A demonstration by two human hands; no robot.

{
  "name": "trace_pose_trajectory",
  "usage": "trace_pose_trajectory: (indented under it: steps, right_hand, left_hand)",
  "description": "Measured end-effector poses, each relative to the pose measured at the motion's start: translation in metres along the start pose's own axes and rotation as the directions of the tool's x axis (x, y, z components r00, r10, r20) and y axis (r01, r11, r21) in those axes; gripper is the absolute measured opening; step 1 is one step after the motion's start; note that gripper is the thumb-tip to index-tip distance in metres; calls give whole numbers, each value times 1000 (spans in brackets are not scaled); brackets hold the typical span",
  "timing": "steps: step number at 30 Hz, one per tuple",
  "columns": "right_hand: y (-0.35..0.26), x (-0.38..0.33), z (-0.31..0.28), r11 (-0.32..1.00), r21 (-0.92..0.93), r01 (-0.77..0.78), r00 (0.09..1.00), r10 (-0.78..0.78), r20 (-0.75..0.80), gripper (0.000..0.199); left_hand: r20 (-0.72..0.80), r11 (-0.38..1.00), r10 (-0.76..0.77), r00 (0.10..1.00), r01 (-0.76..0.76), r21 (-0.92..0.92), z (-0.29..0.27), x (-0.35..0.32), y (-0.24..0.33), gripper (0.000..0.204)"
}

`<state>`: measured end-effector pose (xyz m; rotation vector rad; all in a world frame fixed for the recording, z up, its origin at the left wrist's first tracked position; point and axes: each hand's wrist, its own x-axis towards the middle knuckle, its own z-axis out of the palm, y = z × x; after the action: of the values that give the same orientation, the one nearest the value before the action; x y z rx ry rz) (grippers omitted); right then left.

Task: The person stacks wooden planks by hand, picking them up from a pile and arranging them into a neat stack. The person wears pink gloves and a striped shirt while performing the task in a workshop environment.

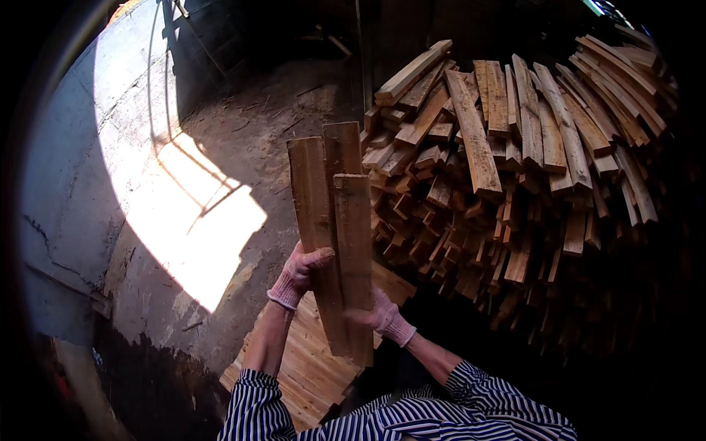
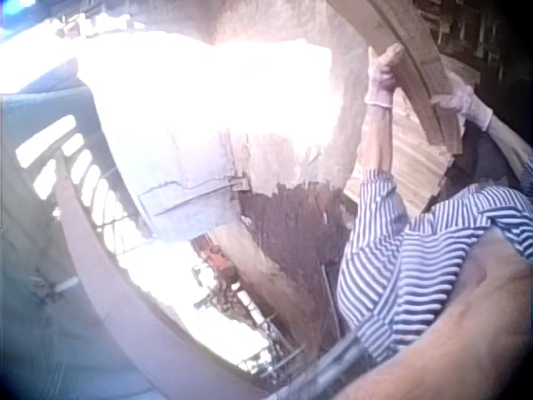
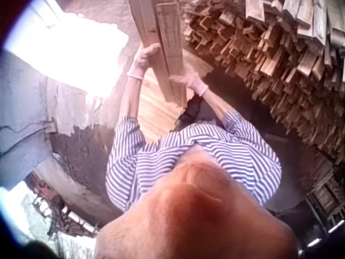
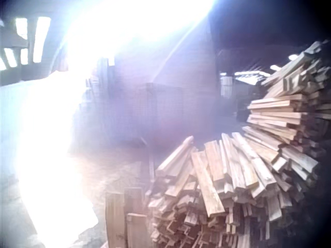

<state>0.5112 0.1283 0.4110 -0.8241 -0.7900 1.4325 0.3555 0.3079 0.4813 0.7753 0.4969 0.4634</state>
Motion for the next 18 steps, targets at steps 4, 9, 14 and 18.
trace_pose_trajectory:
  steps: [4,9,14,18]
  right_hand:
    - [16,28,27,839,-537,84,996,-48,80,81]
    - [145,20,30,652,-756,57,970,143,195,72]
    - [271,15,-14,645,-760,-80,949,283,140,69]
    - [259,34,12,613,-784,-97,953,284,104,81]
  left_hand:
    - [11,731,291,957,-230,643,-46,-85,-36,52]
    - [-126,616,190,974,-18,787,-157,-175,-178,64]
    - [-308,997,29,951,-7,73,-185,-180,-228,58]
    - [-475,914,299,828,-105,392,-204,-194,-249,52]
